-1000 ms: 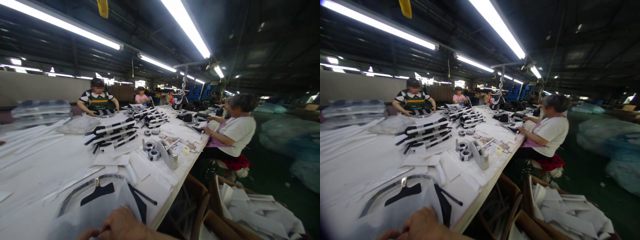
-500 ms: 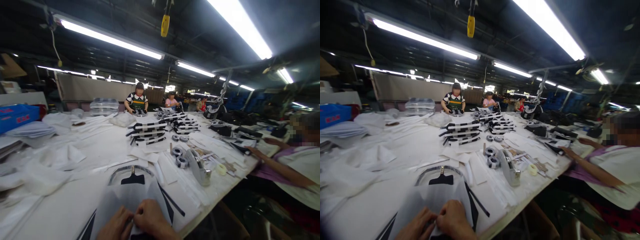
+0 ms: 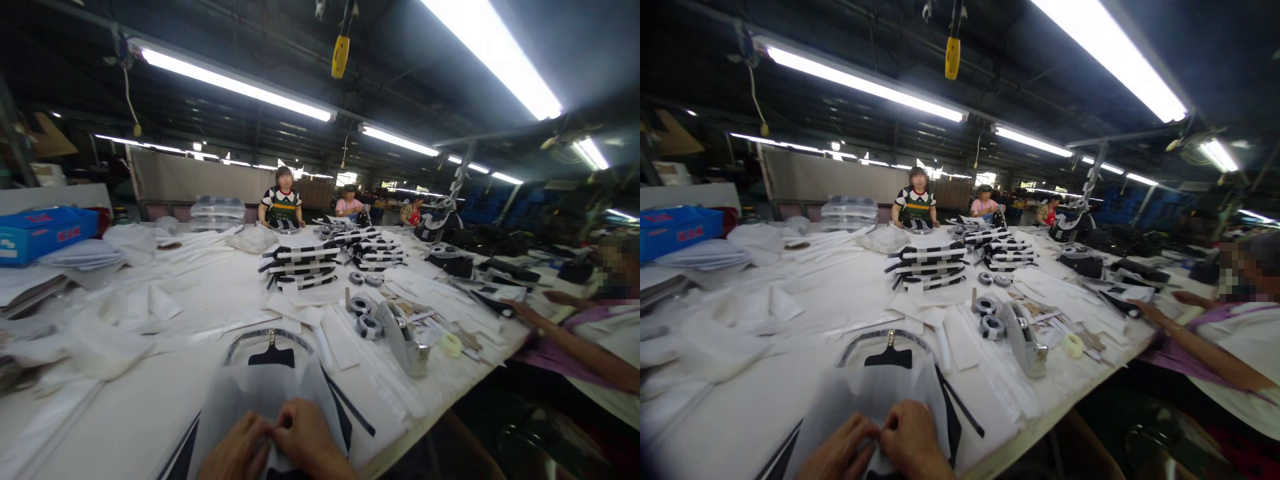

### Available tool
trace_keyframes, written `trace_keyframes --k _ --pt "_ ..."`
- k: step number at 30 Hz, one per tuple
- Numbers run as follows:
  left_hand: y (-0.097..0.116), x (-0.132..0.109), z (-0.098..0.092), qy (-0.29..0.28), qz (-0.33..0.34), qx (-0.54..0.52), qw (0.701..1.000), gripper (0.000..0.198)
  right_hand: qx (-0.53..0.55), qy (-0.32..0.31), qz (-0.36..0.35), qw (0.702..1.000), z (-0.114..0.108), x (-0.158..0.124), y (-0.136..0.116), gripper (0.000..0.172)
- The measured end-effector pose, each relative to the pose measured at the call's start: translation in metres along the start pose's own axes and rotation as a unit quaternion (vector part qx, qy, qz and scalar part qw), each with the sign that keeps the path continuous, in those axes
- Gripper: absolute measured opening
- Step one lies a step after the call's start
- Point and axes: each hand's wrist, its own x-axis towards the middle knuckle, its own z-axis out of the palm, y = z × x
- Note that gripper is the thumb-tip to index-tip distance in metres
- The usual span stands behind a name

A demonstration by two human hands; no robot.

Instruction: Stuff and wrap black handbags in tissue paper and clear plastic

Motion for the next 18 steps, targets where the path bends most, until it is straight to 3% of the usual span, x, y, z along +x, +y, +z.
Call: trace_keyframes --k 13,18 --pt "0.0049 -0.0004 -0.0011 -0.034 -0.071 0.002 0.997 0.017 0.019 -0.002 -0.02 1.0 -0.0022 -0.0018 0.0036 0.015" --pt "0.0051 -0.0002 -0.0012 -0.034 -0.066 0.007 0.997 0.017 0.017 -0.005 -0.012 1.0 -0.0016 -0.0013 0.0035 0.015"
